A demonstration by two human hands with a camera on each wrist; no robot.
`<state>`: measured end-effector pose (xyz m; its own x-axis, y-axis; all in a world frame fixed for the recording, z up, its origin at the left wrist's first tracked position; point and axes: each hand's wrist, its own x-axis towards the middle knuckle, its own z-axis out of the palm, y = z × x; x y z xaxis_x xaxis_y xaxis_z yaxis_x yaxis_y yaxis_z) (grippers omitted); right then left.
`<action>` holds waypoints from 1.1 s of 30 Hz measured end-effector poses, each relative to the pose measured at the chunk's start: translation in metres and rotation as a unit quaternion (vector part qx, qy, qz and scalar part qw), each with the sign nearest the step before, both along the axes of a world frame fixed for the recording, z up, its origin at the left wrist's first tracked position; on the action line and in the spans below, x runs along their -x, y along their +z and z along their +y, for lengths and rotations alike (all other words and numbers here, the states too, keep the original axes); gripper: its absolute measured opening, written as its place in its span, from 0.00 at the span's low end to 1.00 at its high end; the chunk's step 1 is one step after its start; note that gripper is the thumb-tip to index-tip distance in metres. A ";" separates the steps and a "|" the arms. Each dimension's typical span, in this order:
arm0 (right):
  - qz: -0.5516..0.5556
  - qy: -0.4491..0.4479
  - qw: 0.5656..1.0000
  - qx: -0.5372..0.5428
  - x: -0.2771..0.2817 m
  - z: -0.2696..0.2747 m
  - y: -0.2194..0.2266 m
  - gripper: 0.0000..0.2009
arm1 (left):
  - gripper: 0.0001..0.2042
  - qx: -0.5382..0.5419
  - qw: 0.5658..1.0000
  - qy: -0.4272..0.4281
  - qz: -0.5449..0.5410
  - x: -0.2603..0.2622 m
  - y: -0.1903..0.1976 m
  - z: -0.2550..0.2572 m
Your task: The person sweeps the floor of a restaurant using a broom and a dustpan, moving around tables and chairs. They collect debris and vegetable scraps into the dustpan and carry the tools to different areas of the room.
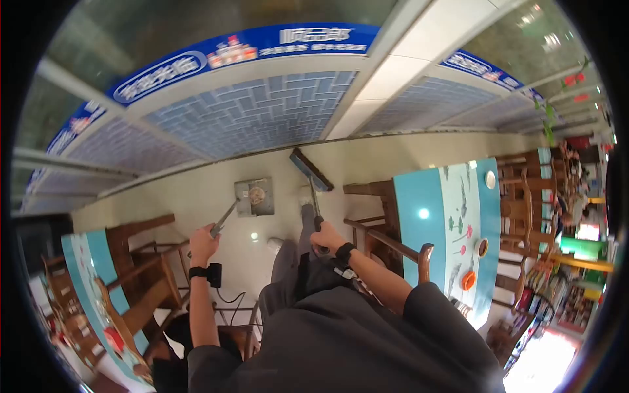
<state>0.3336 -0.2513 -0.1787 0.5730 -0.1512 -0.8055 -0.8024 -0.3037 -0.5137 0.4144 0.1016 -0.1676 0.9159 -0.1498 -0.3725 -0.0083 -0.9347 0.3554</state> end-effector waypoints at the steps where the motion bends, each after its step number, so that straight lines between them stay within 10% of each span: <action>1: -0.011 -0.023 0.998 -0.053 -0.002 0.006 0.012 0.09 | 0.16 0.015 1.000 0.018 -0.015 0.014 -0.003 0.009; 3: -0.021 0.140 0.989 -0.054 0.003 0.002 0.006 0.07 | 0.15 0.020 0.996 0.074 -0.050 0.051 -0.003 0.023; 8: 0.064 0.185 0.940 -0.280 -0.008 -0.017 0.015 0.02 | 0.14 0.063 0.948 0.300 -0.090 0.145 0.007 0.048; 9: 0.193 0.177 0.940 -0.220 -0.021 -0.015 0.020 0.02 | 0.14 0.065 0.934 0.337 -0.101 0.162 0.003 0.050; 12: 0.114 0.258 0.959 -0.001 -0.025 0.010 0.061 0.11 | 0.13 0.092 0.896 0.428 -0.079 0.215 0.000 0.035; 20: 0.018 0.453 0.891 -0.022 -0.048 0.066 0.111 0.09 | 0.14 0.117 0.809 0.569 -0.084 0.322 -0.028 -0.014; 28: -0.065 0.504 0.855 -0.105 -0.172 0.247 -0.042 0.08 | 0.13 0.113 0.692 0.712 -0.039 0.343 -0.021 -0.042; 33: -0.126 0.627 0.758 0.127 -0.204 0.321 -0.134 0.30 | 0.15 0.101 0.632 0.768 -0.018 0.334 -0.001 -0.064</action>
<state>0.5379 0.0700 -0.3129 0.5248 0.5081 -0.6829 0.3131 -0.8613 -0.4002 0.0806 0.0374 -0.1684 0.0458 0.8858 -0.4619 0.8428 0.2140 0.4939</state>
